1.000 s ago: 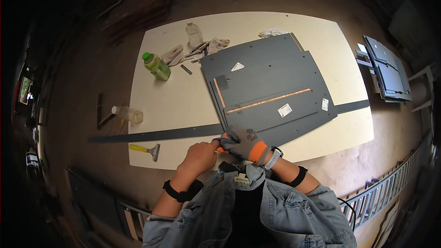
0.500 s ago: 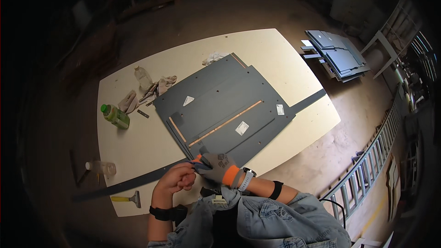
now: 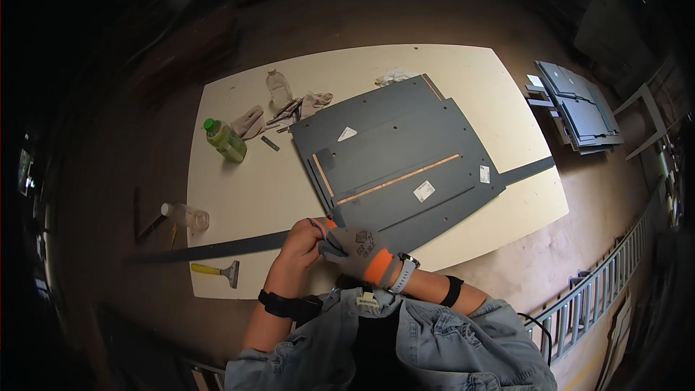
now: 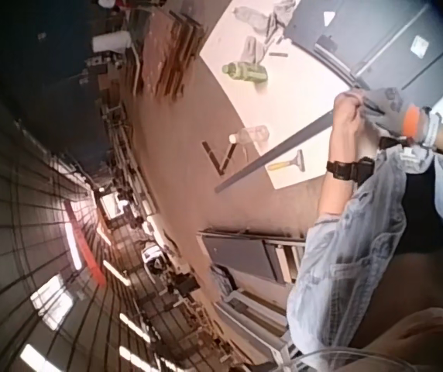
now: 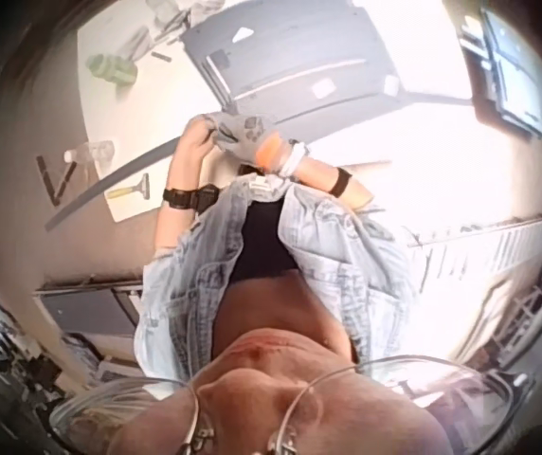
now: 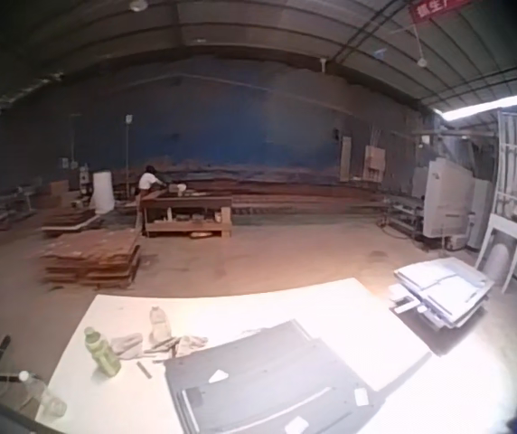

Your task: Cleaning a large grey furniture panel using a cloth and cleaning solution from a bottle.

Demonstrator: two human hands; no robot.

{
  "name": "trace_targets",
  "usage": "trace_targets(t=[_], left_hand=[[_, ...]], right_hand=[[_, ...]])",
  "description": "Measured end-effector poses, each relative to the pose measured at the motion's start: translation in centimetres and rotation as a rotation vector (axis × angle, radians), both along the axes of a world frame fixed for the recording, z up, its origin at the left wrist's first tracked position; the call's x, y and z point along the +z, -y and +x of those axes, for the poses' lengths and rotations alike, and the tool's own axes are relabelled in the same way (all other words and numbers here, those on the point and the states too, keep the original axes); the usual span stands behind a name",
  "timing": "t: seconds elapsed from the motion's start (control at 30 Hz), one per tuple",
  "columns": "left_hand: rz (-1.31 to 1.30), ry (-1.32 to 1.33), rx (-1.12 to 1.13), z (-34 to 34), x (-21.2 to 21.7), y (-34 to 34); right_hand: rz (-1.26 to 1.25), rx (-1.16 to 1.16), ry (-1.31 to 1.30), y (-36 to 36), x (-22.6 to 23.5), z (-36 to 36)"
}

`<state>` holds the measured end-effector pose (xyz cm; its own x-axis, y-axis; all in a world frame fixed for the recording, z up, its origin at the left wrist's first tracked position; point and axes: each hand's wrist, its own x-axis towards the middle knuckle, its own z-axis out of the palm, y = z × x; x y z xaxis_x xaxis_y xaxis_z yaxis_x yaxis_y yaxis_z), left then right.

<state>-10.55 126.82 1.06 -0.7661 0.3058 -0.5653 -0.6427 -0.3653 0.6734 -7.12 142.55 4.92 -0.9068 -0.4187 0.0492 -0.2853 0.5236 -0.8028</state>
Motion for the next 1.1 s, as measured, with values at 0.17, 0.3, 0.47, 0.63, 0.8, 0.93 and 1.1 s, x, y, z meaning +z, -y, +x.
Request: trace_targets(t=[0.17,0.3,0.47,0.63,0.8,0.93,1.1], left_hand=[[-0.016,-0.071,0.172,0.3,2.0,1.0],[0.028,-0.039,0.098,0.8,-0.6,0.9],[-0.021,-0.091,-0.075,-0.6,-1.0,-1.6],[-0.020,-0.213,-0.134,-2.0,2.9,-6.7],[0.105,-0.293,-0.223,-2.6,5.3,-10.8],[0.196,-0.304,-0.208,-3.0,6.2,-11.4],[0.307,-0.284,-0.139,-3.4,7.1,-11.7]], right_hand=[[-0.051,0.148,-0.021,1.8,1.1,-0.9],[-0.029,0.132,-0.236,2.1,0.1,-1.1],[-0.003,0.097,-0.070,1.6,-0.2,-0.2],[0.164,0.114,-0.176,1.5,-2.0,0.9],[0.068,-0.082,-0.032,-2.9,-0.7,1.2],[0.017,-0.152,-0.012,-3.6,-0.9,1.2],[-0.017,-0.213,-0.024,-4.1,-1.1,1.6]])
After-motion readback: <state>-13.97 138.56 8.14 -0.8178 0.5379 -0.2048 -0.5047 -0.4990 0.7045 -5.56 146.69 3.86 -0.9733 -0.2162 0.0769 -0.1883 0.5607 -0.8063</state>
